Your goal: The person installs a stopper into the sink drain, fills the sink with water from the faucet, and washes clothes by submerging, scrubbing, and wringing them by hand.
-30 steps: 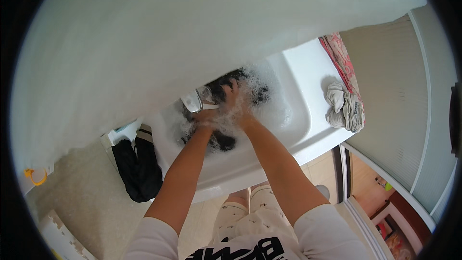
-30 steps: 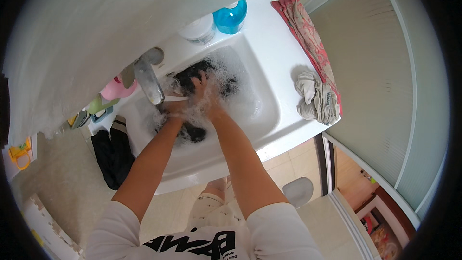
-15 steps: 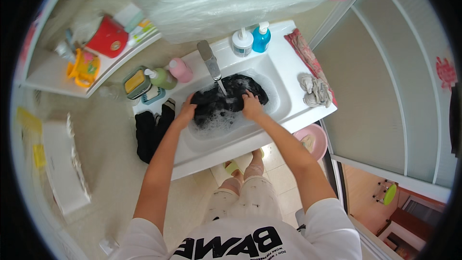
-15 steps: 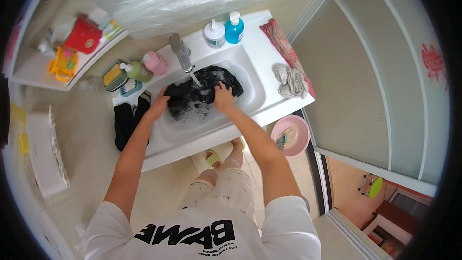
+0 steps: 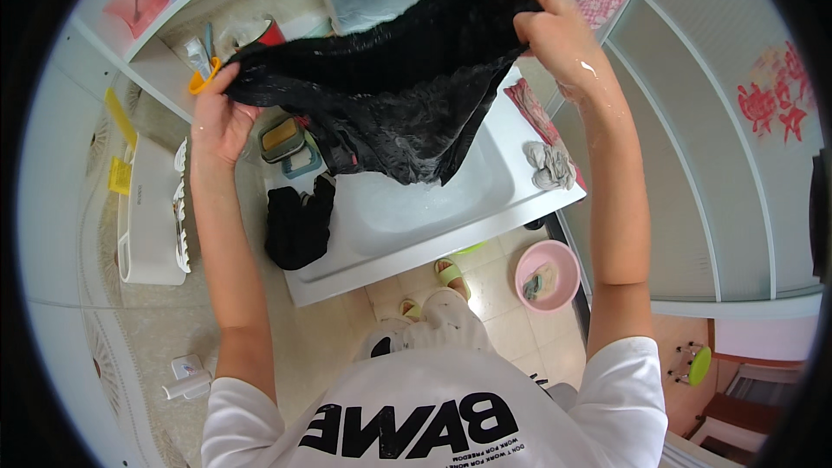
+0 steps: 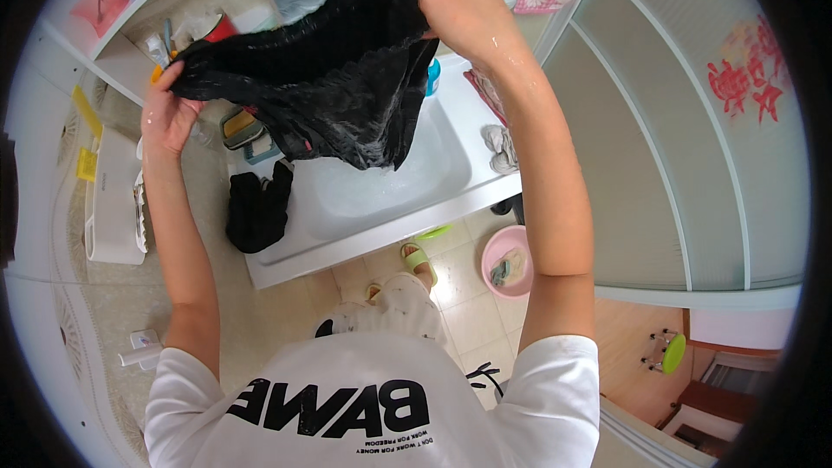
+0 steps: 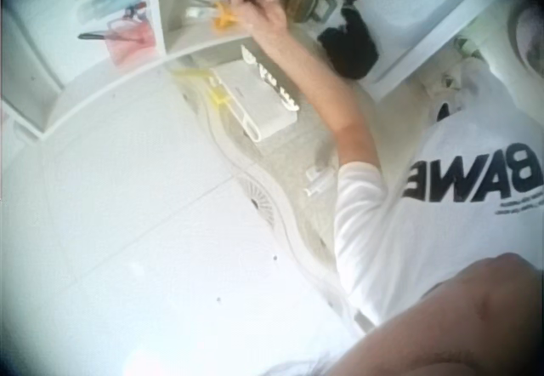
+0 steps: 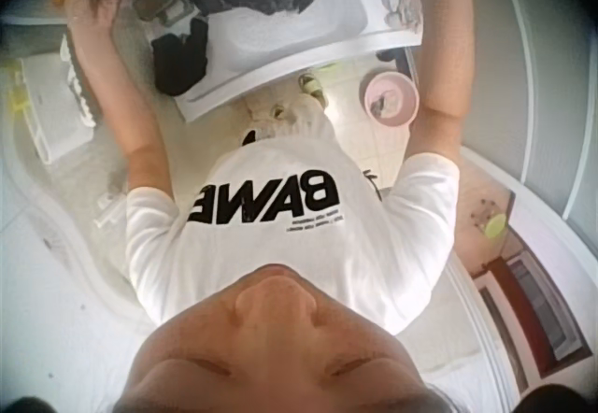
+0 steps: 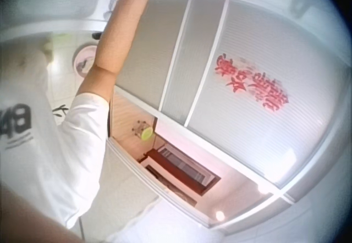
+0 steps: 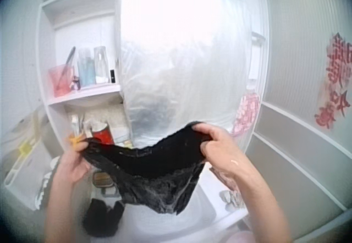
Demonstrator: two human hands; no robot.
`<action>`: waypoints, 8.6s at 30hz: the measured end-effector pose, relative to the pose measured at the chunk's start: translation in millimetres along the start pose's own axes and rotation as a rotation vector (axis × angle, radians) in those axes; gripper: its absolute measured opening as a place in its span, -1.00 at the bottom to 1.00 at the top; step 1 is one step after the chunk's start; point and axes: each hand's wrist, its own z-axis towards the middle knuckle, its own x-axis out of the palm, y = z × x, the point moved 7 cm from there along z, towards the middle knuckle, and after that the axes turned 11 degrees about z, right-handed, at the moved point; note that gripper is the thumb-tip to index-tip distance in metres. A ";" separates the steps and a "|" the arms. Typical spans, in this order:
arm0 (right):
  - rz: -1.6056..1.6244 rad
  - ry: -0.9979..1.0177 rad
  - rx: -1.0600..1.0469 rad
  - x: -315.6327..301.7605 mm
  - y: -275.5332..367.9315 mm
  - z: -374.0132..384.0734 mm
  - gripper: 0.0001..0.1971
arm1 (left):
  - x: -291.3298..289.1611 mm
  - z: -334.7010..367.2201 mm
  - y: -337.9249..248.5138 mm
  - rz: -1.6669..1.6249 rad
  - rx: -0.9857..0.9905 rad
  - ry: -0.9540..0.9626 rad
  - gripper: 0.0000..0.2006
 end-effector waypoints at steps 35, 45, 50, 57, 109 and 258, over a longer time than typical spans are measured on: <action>-0.207 0.100 0.294 283.1 -689.9 -41.4 -0.43 | -6.3 84.5 533.6 1.572 -0.198 0.014 -0.70; -0.453 0.373 0.378 197.8 -519.5 -34.1 -0.21 | 29.5 44.2 366.1 1.681 0.369 -0.302 -0.33; -0.373 0.263 0.322 181.4 -479.8 -47.0 -0.27 | 84.6 84.3 274.8 1.632 0.675 0.058 -0.28; -0.470 0.502 0.540 170.7 -483.8 -96.9 -0.36 | 91.2 73.3 300.4 1.726 0.627 0.243 -0.23; -0.625 0.533 0.478 218.0 -595.0 -13.7 -0.31 | -8.1 90.8 540.6 1.203 -0.300 -0.164 -0.43; -0.573 0.292 1.090 177.2 -486.7 -73.0 -0.21 | -25.1 -19.5 524.0 -0.144 -1.025 -0.121 -0.68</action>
